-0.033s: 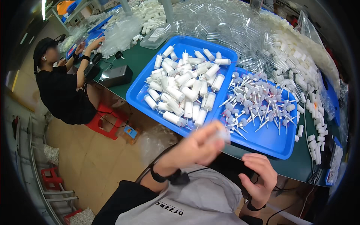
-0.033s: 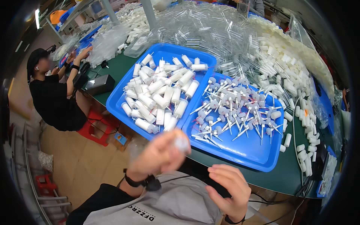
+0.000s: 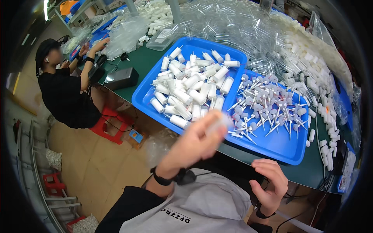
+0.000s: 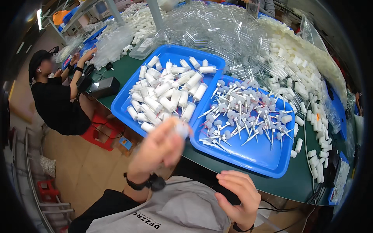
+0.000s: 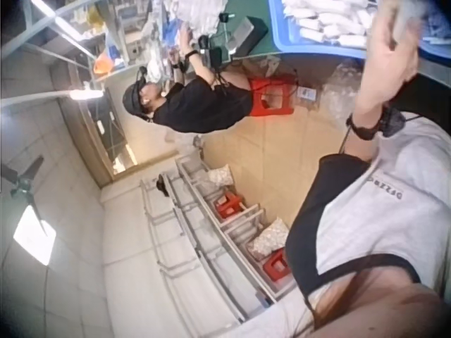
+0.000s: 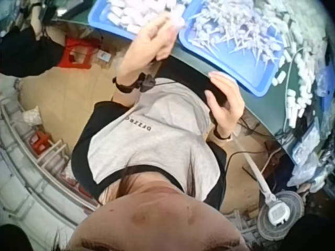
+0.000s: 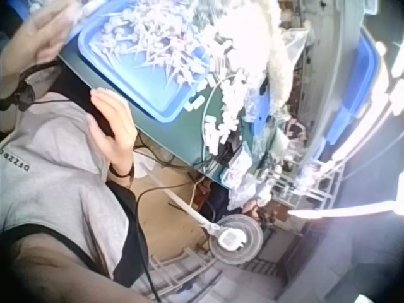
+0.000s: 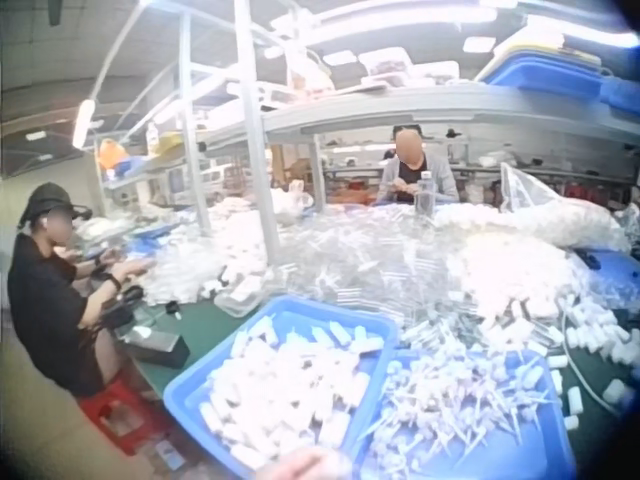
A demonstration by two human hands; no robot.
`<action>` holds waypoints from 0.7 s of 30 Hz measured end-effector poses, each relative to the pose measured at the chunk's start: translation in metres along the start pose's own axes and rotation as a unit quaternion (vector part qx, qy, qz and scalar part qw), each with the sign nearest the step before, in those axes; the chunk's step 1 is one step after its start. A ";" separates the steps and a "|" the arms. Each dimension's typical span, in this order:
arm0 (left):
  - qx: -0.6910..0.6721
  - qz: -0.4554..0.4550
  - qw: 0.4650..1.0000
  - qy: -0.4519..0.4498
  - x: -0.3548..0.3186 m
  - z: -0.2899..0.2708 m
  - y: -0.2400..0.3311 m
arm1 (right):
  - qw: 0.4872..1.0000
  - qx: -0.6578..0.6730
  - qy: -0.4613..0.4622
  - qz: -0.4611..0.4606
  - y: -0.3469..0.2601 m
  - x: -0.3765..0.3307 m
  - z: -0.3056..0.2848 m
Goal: Assemble spray bottle pump components by attaching plastic tubes to pump heads.
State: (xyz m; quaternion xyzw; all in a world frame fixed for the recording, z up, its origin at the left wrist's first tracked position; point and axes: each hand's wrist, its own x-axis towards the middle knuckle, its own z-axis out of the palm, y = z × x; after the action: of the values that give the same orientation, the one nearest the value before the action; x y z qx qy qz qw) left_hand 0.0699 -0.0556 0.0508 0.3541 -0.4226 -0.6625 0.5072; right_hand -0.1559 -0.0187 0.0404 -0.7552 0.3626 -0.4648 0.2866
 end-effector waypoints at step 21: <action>0.162 -0.233 0.928 0.240 -0.143 -0.220 0.047 | 0.768 0.503 -0.155 0.363 0.010 0.034 0.108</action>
State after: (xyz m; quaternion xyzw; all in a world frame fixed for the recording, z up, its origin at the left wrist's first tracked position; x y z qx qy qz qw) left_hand 0.3184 0.0331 0.0137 0.6687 -0.2954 -0.5796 0.3601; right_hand -0.0499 -0.0419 0.0054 -0.3766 0.2744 -0.3184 0.8255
